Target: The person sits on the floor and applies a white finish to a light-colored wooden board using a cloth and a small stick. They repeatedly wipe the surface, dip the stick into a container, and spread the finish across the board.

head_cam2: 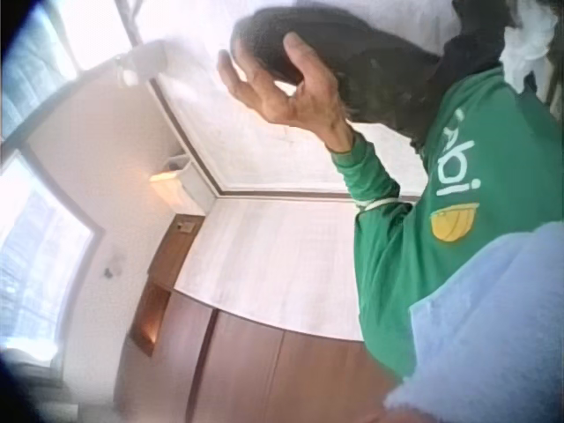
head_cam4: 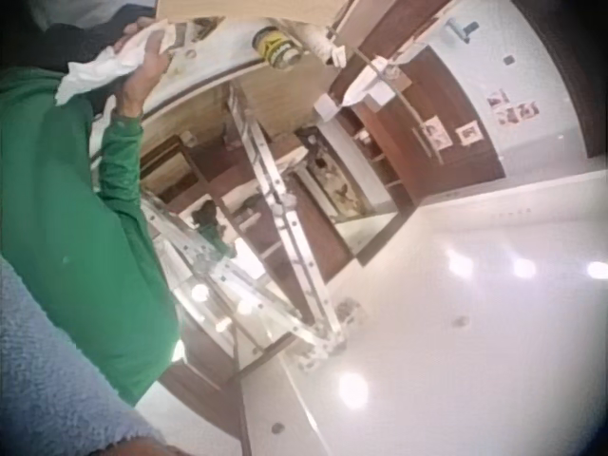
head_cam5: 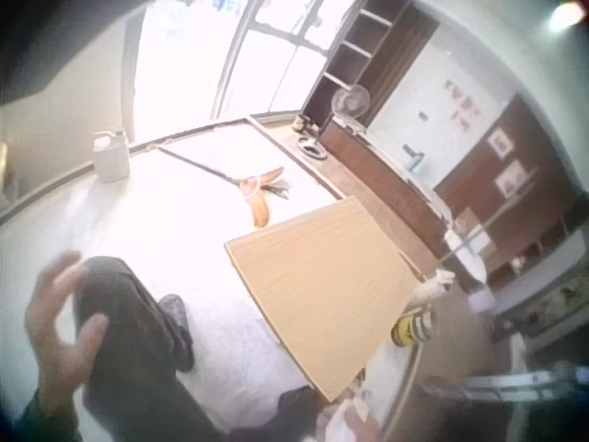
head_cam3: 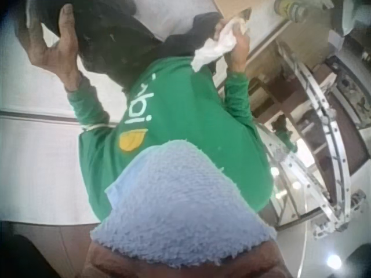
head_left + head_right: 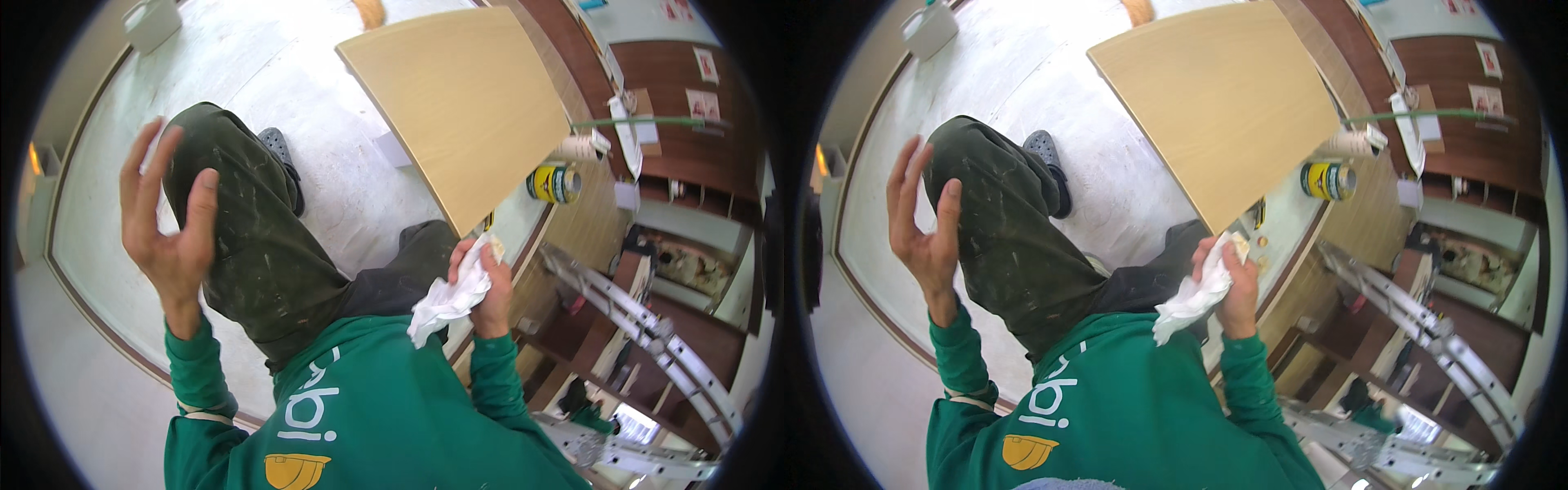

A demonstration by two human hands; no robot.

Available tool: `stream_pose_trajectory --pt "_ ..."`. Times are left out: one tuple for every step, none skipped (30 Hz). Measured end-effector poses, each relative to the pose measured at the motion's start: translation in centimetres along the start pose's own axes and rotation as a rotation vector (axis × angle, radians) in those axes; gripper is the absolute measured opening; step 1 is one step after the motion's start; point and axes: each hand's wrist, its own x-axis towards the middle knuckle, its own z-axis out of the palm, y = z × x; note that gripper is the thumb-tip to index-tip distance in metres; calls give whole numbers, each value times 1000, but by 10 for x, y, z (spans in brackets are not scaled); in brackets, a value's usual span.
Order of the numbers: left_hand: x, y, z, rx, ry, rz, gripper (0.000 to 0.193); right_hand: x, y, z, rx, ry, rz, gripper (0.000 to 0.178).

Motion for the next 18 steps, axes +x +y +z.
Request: stream_pose_trajectory --pt "4 -10 1 66 -37 25 55 -2 -2 -8 -11 12 -10 43" --pt "1 -16 7 -50 -135 -107 61 -3 -2 -16 -15 6 -21 42" --pt "-3 -20 13 -168 -235 -354 67 -5 -2 -22 -33 49 -41 41" --pt "-8 -23 20 -212 -204 -361 75 -6 -2 -28 -43 76 -64 40" --pt "-10 -25 22 -208 -180 -291 76 -8 -3 -35 -50 103 -84 40" --pt "-14 -26 24 -204 -175 -294 77 -10 -3 -42 -2 121 -122 33" --pt "-17 -25 25 -211 -156 -323 78 -15 -5 -50 0 127 -159 31" --pt "-21 -24 24 -167 -170 -311 78 -20 -6 -58 6 144 -182 29" --pt "-24 -22 21 -136 -181 -277 78 -23 -7 -65 34 150 -210 28" --pt "-27 -21 18 -104 -192 -244 78 -27 -7 -72 -18 215 -210 25" --pt "-29 -19 15 -68 -212 -212 78 -28 -5 -77 -41 231 -220 24" --pt "-31 -17 13 -72 -224 -187 79 -27 -3 -83 -67 247 -227 23" --pt "-33 -16 10 -71 -244 -161 79 -27 -1 -88 -95 260 -232 22" --pt "-34 -15 7 -69 -261 -137 80 -27 0 -93 -114 240 -194 20" --pt "-35 -14 5 -38 -275 -110 80 -27 3 -96 -133 242 -171 21" --pt "-35 -13 3 -8 -287 -83 81 -26 6 -99 -136 235 -147 21" --pt "-36 -11 1 28 -287 -58 81 -25 8 -100 -138 226 -126 21" --pt "-36 -10 0 41 -291 -44 79 -21 12 -99 -144 223 -129 23"
